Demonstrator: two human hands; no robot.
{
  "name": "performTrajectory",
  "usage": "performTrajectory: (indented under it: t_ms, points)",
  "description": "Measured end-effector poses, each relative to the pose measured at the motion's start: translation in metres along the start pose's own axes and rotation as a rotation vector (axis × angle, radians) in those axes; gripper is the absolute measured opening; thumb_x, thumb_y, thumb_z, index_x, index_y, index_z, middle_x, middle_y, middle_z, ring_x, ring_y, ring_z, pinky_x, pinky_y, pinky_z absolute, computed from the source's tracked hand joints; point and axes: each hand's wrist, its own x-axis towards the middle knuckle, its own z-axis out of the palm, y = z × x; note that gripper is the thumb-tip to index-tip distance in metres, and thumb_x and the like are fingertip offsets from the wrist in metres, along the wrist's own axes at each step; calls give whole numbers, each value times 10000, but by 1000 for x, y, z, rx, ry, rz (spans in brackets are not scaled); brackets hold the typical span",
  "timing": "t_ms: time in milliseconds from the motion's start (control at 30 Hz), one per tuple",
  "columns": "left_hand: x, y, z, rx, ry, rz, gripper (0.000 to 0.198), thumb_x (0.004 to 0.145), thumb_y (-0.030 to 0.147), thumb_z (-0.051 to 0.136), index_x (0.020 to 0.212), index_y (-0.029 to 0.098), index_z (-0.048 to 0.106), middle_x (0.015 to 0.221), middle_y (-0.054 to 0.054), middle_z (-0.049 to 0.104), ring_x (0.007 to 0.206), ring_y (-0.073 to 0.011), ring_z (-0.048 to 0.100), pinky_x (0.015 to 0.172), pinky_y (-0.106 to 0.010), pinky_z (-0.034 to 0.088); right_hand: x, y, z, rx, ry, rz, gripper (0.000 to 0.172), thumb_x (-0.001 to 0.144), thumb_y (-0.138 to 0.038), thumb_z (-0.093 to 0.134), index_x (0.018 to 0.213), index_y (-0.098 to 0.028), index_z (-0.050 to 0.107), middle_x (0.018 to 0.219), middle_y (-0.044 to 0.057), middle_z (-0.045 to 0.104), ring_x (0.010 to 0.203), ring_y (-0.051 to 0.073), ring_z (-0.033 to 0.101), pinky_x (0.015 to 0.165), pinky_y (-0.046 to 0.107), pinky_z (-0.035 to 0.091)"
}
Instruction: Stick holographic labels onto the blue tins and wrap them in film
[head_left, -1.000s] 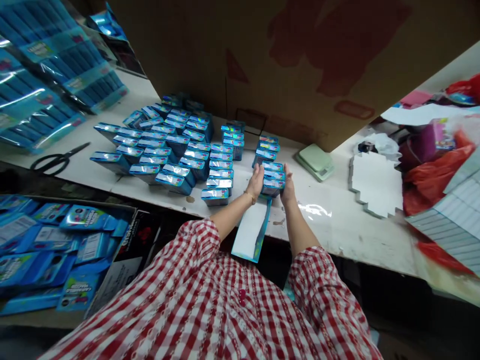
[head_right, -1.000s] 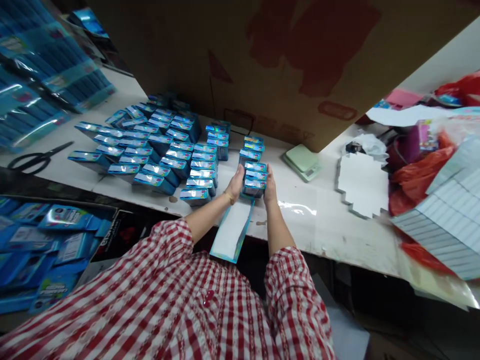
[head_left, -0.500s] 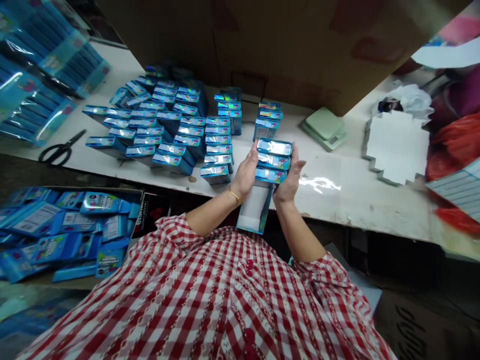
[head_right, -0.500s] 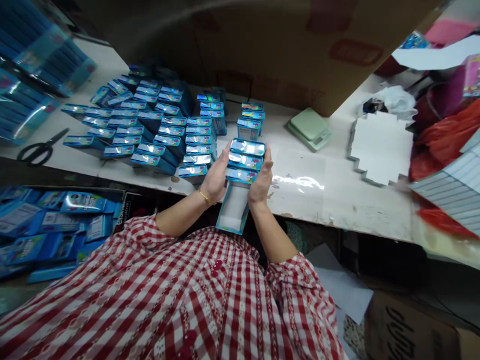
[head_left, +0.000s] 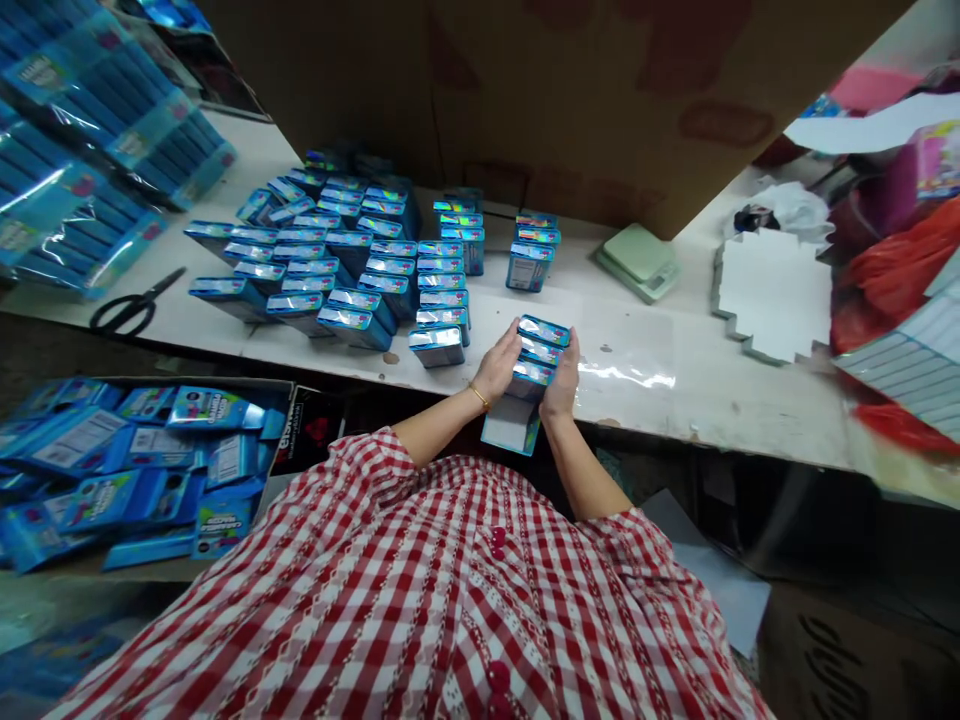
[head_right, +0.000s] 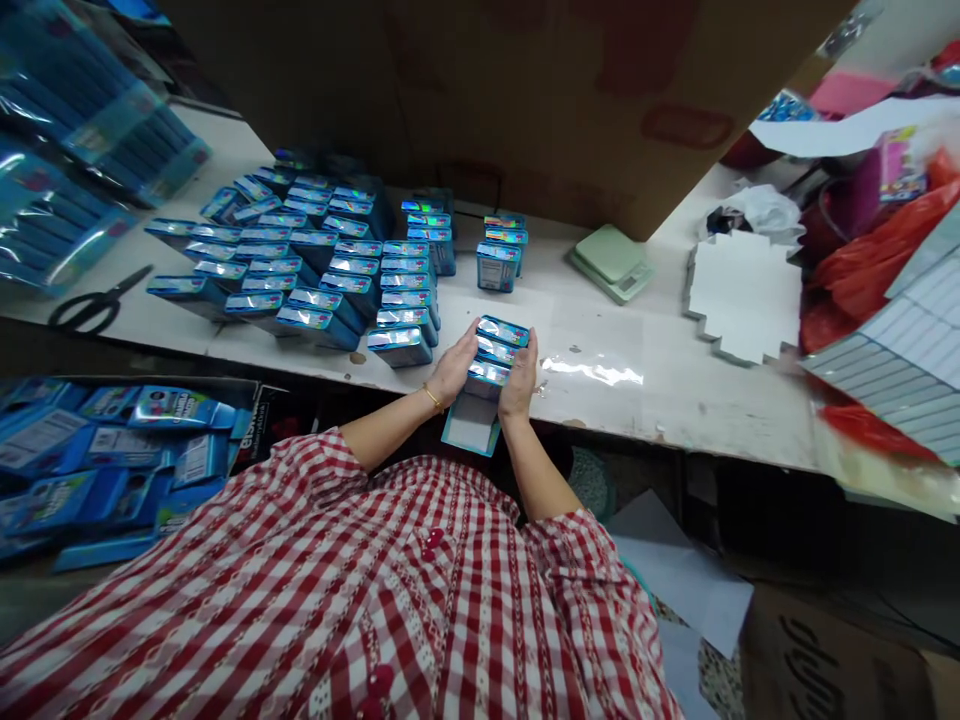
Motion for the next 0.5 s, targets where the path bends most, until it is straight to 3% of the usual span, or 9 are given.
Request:
performTrajectory:
  t_ms: [67, 133, 233, 300, 400, 500]
  points:
    - [9, -7, -7, 40, -16, -5, 598, 878, 515, 421, 1374, 181, 407, 1464, -37, 359, 1389, -200, 249, 1162, -355, 138, 7, 0, -10, -102, -61, 51, 712, 880, -633, 172, 1456, -216, 198, 1445, 115, 350, 1325, 224, 358, 1069, 483, 308]
    - [11, -12, -16, 59, -35, -33, 641, 861, 559, 414, 1370, 170, 411, 1469, -53, 349, 1402, -223, 206, 1163, -374, 129, 16, -6, -23, -251, -175, 10, 759, 860, -657, 228, 1463, -200, 164, 1483, 130, 282, 1376, 253, 253, 1087, 516, 251]
    - [-4, -21, -31, 204, -108, 2, 892, 697, 548, 653, 1416, 144, 314, 1517, -111, 223, 1419, -272, 96, 1164, -399, 98, 30, -23, -40, -557, -354, -214, 870, 786, -721, 352, 1467, -223, 139, 1526, 115, 173, 1412, 322, 81, 1081, 607, 146]
    - [-20, -30, -38, 364, -179, 59, 1097, 562, 463, 782, 1445, 127, 224, 1529, -156, 152, 1417, -308, 83, 1162, -425, 95, 37, -34, -42, -729, -476, -343, 927, 720, -746, 448, 1459, -250, 187, 1522, 106, 191, 1400, 378, 53, 1056, 657, 110]
    - [-39, -46, -39, 566, -208, 115, 976, 667, 373, 706, 1449, 108, 185, 1519, -187, 169, 1409, -323, 131, 1152, -476, 119, 39, -45, -35, -901, -648, -450, 975, 625, -726, 595, 1428, -261, 297, 1494, 120, 259, 1356, 443, 136, 1040, 666, 140]
    - [-44, -60, -35, 691, -163, 159, 771, 788, 242, 523, 1451, 111, 151, 1507, -184, 218, 1400, -301, 190, 1141, -518, 135, 35, -50, -27, -1022, -743, -541, 924, 641, -642, 653, 1418, -264, 323, 1504, 124, 230, 1318, 438, 216, 1045, 617, 200]
